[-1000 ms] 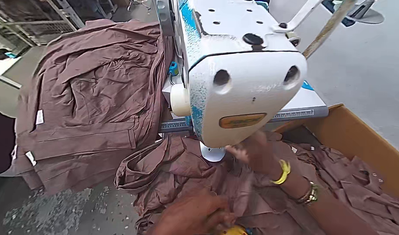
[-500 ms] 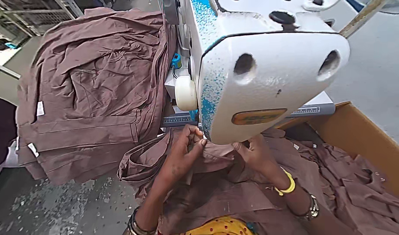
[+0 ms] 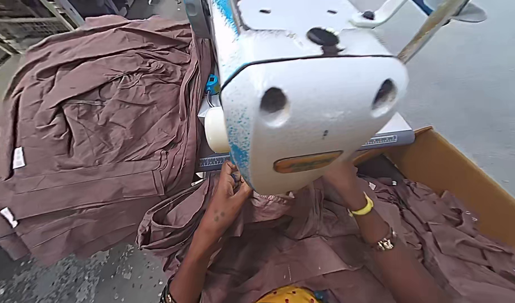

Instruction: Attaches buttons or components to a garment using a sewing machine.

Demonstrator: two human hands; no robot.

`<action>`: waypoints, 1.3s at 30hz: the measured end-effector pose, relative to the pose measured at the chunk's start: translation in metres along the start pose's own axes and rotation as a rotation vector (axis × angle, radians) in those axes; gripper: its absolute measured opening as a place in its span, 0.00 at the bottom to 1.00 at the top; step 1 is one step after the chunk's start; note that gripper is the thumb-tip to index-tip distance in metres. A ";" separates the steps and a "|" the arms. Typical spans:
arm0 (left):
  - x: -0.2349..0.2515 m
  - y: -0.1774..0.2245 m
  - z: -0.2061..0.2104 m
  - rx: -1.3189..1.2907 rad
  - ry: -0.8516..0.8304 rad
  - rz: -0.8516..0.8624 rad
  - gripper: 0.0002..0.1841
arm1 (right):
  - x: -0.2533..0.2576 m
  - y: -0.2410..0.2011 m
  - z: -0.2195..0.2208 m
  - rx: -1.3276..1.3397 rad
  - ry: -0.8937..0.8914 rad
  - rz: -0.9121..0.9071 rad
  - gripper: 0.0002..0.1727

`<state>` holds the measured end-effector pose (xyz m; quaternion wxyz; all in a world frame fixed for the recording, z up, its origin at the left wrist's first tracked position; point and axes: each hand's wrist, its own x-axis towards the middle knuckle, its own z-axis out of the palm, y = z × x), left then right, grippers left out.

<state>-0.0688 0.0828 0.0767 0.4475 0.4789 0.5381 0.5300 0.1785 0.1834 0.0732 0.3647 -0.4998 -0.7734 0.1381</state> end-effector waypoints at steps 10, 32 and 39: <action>-0.001 0.001 0.001 0.046 0.020 -0.012 0.19 | 0.036 0.036 0.019 -0.460 -0.092 -0.256 0.15; -0.086 0.017 0.001 0.503 -0.644 0.361 0.18 | -0.010 -0.060 0.015 -0.143 0.102 -0.907 0.12; -0.108 -0.005 -0.052 0.494 -0.630 0.172 0.20 | -0.028 -0.009 -0.034 -0.057 -0.151 0.110 0.20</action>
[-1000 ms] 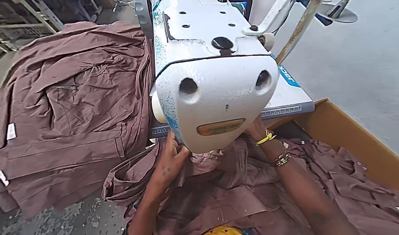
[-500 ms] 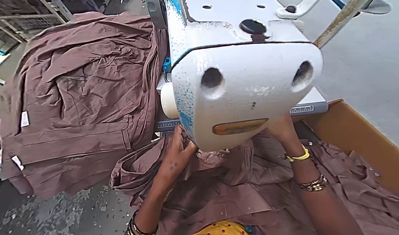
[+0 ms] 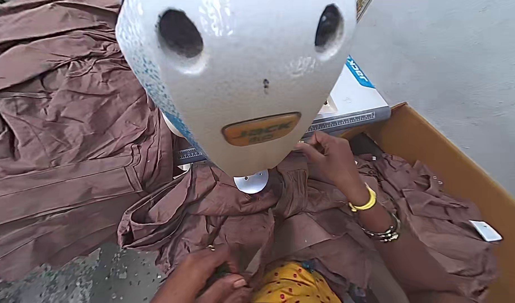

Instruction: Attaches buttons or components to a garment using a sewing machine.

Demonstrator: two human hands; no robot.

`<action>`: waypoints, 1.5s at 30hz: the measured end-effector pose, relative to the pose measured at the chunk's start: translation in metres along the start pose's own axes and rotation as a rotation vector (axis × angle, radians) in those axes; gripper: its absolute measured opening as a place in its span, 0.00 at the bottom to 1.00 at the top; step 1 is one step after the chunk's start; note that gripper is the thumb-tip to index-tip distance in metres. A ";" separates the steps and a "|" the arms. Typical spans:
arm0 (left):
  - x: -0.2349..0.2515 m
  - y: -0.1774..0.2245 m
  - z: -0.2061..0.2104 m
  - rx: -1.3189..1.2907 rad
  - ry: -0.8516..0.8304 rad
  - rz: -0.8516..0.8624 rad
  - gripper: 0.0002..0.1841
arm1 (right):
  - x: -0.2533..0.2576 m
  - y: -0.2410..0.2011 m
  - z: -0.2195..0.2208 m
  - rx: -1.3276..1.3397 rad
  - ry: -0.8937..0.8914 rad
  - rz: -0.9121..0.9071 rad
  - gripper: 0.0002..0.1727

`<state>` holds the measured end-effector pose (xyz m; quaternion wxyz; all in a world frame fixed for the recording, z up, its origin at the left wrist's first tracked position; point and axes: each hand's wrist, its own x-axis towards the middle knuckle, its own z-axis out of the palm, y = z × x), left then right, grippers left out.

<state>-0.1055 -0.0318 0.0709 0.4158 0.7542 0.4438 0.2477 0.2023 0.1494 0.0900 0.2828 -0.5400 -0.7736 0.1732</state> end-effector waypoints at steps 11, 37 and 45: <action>0.011 -0.032 -0.018 -0.180 0.313 0.118 0.22 | -0.061 0.066 0.008 0.508 0.343 0.051 0.03; 0.093 -0.010 0.007 -0.345 0.629 -0.105 0.18 | -0.018 -0.045 0.048 0.511 -0.118 -0.067 0.14; 0.119 -0.013 0.000 -0.406 0.667 -0.240 0.33 | 0.018 -0.045 0.037 0.663 -0.240 0.026 0.02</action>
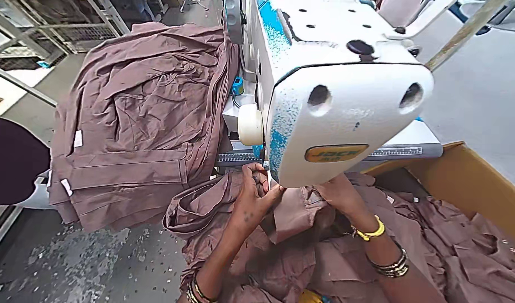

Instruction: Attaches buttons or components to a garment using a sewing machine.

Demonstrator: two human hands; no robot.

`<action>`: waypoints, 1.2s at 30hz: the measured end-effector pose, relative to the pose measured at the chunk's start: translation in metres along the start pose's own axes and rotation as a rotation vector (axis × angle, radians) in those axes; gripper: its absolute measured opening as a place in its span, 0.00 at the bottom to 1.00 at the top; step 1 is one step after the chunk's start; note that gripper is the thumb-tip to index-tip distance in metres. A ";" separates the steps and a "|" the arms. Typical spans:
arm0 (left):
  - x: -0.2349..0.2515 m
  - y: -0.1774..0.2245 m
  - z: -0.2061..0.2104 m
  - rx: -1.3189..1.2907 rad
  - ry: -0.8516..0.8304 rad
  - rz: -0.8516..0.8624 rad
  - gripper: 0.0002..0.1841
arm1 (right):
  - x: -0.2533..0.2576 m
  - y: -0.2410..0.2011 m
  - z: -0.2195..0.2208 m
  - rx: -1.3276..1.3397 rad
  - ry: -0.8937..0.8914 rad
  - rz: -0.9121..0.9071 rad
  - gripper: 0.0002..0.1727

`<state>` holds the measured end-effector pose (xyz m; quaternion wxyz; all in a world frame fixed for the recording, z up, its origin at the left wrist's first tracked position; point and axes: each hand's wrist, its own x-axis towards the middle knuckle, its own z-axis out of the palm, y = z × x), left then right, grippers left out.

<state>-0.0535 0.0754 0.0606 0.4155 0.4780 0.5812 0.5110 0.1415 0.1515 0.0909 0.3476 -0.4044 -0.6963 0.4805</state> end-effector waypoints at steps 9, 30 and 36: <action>-0.029 -0.002 -0.001 -0.038 0.007 0.009 0.25 | 0.001 0.011 -0.029 -0.348 0.104 -0.116 0.12; -0.054 -0.018 -0.019 0.350 -0.344 0.134 0.27 | 0.041 0.066 -0.062 -0.890 0.349 -0.363 0.13; -0.041 0.006 -0.012 0.148 -0.220 -0.036 0.22 | 0.025 0.016 -0.041 -0.666 0.378 -0.469 0.09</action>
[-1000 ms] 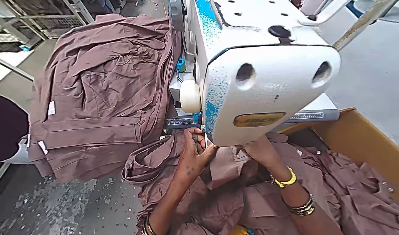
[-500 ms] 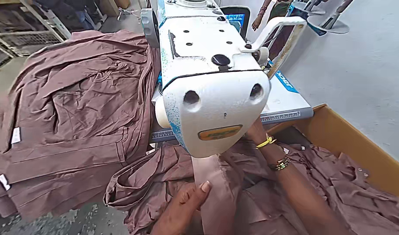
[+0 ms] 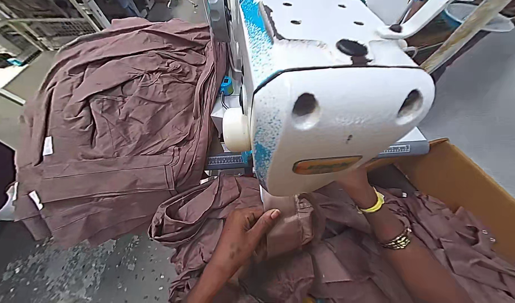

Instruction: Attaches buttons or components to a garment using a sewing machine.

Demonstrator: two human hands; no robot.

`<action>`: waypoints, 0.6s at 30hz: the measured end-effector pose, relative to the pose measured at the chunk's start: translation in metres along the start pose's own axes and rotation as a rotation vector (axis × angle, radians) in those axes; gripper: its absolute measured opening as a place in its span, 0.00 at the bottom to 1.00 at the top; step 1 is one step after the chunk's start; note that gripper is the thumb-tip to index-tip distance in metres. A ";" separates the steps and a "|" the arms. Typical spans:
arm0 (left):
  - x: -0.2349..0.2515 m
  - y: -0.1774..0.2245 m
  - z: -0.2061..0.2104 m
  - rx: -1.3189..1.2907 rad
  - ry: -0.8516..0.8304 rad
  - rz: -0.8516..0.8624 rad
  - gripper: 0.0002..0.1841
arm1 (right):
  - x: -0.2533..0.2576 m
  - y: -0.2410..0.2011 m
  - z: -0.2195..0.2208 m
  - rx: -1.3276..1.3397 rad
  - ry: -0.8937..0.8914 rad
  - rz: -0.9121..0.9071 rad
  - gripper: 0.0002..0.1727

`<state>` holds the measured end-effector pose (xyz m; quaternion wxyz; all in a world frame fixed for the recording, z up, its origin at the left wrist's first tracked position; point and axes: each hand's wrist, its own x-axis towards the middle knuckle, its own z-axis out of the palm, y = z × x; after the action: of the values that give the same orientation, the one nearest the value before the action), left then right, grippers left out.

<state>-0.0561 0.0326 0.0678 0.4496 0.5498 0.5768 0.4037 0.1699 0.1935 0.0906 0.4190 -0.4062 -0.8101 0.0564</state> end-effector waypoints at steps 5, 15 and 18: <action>-0.034 -0.014 -0.006 0.332 -0.024 0.289 0.24 | -0.016 -0.053 0.007 -0.110 -0.102 -0.586 0.13; -0.024 -0.017 -0.011 -0.304 -0.124 -0.082 0.20 | -0.035 -0.038 -0.002 0.363 -0.482 0.193 0.30; -0.012 -0.010 -0.013 -0.448 -0.181 -0.134 0.19 | -0.041 -0.036 0.003 0.527 -0.586 0.365 0.21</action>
<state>-0.0711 0.0205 0.0623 0.6358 0.4308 0.4657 0.4396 0.1592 0.1415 0.0778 0.2440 -0.3887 -0.7676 0.4474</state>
